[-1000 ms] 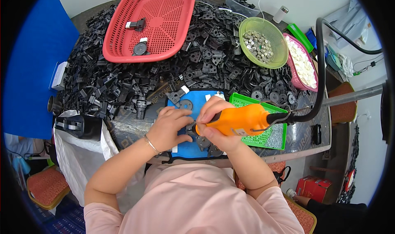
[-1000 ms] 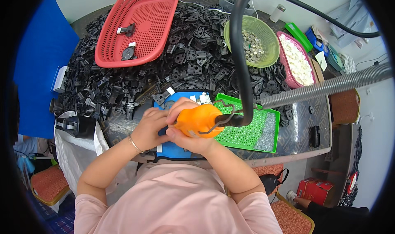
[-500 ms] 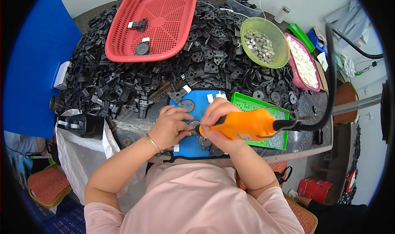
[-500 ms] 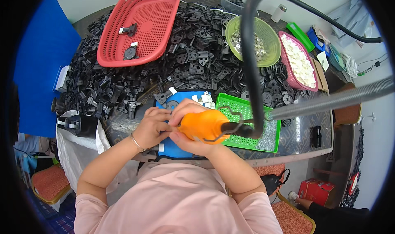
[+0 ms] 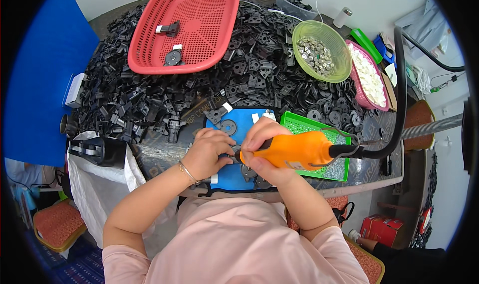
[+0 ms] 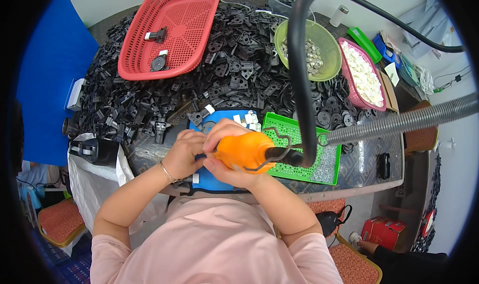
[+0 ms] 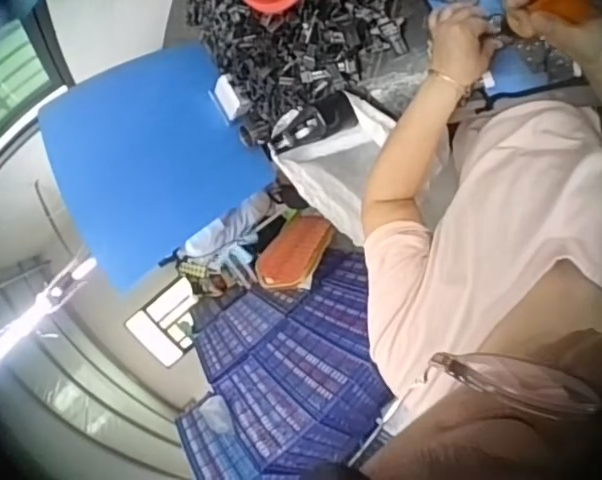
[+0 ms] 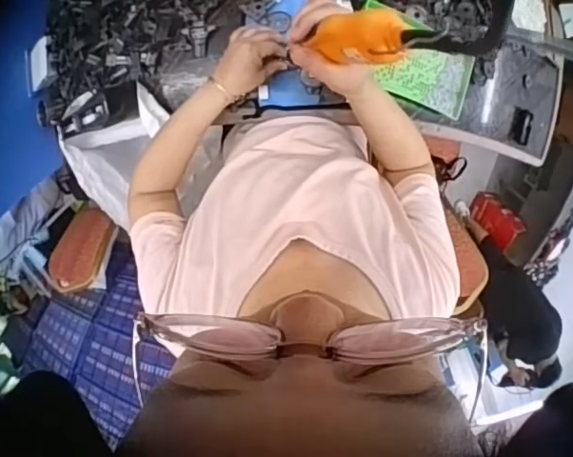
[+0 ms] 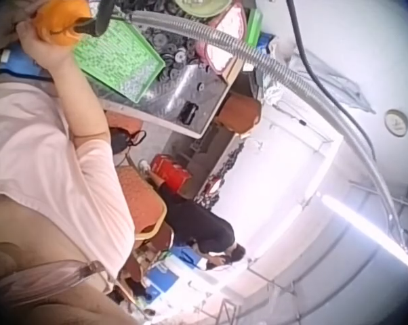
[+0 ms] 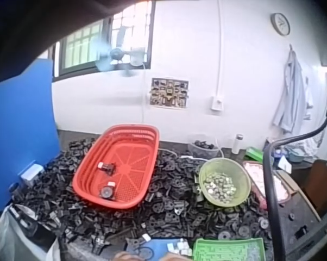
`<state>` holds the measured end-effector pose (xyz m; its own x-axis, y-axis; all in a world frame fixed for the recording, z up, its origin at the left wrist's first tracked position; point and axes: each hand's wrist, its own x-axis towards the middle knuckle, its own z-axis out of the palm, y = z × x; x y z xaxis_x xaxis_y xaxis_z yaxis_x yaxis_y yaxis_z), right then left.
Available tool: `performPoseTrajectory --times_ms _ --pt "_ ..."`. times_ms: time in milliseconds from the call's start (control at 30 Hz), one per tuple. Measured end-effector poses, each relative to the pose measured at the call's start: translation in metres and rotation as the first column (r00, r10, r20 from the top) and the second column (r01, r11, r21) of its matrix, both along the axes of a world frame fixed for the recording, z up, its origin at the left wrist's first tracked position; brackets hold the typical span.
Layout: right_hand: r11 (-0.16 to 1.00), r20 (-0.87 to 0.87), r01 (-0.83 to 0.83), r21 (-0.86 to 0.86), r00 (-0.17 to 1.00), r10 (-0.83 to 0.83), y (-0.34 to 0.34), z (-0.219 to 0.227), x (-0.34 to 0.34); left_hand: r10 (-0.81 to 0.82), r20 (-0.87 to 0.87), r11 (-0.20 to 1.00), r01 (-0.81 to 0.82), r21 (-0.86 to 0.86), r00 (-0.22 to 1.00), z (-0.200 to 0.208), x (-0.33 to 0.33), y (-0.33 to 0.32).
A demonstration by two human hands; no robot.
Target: Assembling plastic toy components using an electric screwdriver at a factory workbench.
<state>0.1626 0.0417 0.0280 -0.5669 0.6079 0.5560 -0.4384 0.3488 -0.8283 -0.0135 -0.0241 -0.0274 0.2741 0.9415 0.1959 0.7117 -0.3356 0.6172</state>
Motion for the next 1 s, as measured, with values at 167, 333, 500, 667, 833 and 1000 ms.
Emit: performPoseTrajectory --times_ms 167,333,500,667,833,1000 --pt "1.000 0.004 -0.012 0.008 1.000 0.012 0.001 -0.001 -0.001 0.014 0.012 0.999 -0.013 -0.038 1.000 0.006 0.002 0.001" --pt "0.999 0.008 -0.008 0.038 1.000 0.008 0.002 0.001 -0.001 -0.006 -0.019 0.997 0.004 -0.079 1.000 0.009 0.003 0.007" --pt "0.997 0.008 -0.011 0.075 1.000 0.011 0.003 0.003 -0.004 -0.064 -0.075 0.992 0.055 -0.112 0.995 0.007 0.001 0.010" --pt "0.997 0.005 -0.022 0.072 1.000 0.022 0.005 0.002 -0.005 -0.080 -0.088 0.985 0.066 -0.157 0.993 0.006 0.000 0.012" --pt "0.995 -0.037 -0.050 -0.084 0.998 0.047 0.002 -0.002 -0.002 -0.099 -0.060 0.984 0.089 -0.157 0.993 0.003 -0.003 0.013" --pt "0.999 -0.005 -0.030 0.027 1.000 0.031 0.004 0.004 -0.004 -0.107 -0.074 0.981 0.093 -0.167 0.992 0.006 -0.002 0.015"
